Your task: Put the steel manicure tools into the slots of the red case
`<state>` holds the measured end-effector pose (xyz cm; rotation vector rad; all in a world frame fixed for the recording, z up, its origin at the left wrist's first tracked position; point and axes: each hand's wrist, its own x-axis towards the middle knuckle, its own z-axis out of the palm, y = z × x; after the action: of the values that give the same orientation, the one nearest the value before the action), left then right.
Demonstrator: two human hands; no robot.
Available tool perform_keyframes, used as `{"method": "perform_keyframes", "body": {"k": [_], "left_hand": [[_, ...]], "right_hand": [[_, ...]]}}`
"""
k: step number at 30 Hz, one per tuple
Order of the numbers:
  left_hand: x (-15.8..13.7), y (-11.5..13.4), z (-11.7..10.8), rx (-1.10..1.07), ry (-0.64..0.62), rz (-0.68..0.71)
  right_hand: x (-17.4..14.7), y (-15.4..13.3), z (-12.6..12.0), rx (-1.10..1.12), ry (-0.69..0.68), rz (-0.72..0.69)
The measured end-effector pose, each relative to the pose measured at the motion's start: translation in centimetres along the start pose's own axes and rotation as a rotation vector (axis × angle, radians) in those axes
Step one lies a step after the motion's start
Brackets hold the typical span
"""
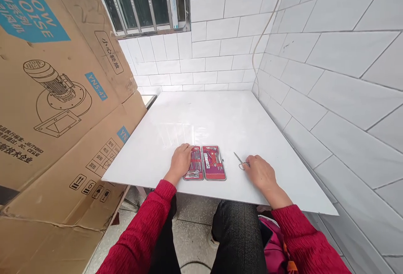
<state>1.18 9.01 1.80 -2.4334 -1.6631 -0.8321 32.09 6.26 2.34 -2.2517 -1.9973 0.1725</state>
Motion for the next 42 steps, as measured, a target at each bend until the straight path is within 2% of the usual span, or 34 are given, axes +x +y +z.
{"method": "perform_keyframes", "body": {"k": [5, 11, 16, 20, 29, 36, 42], "left_hand": [[0.3, -0.1, 0.0, -0.050, -0.029, 0.011], [0.6, -0.3, 0.4, -0.081, -0.028, 0.019], [-0.2, 0.0, 0.1, -0.056, -0.017, 0.001], [-0.4, 0.1, 0.0, -0.003, 0.022, -0.002], [-0.6, 0.0, 0.0, 0.008, 0.008, -0.003], [-0.2, -0.2, 0.3, -0.029, -0.009, 0.003], [0.1, 0.0, 0.0, -0.025, -0.031, 0.002]], "right_hand": [[0.1, -1.0, -2.2, -0.105, -0.088, -0.025], [-0.1, -2.1, -3.8, -0.253, -0.162, -0.146], [0.5, -1.3, -2.6, -0.199, -0.106, -0.264], [1.7, -0.4, -1.1, -0.140, -0.054, -0.290], [1.5, 0.1, -0.4, -0.039, -0.065, -0.260], [0.1, 0.6, 0.5, 0.051, 0.037, -0.191], [-0.1, 0.2, 0.0, 0.034, 0.005, -0.155]]}}
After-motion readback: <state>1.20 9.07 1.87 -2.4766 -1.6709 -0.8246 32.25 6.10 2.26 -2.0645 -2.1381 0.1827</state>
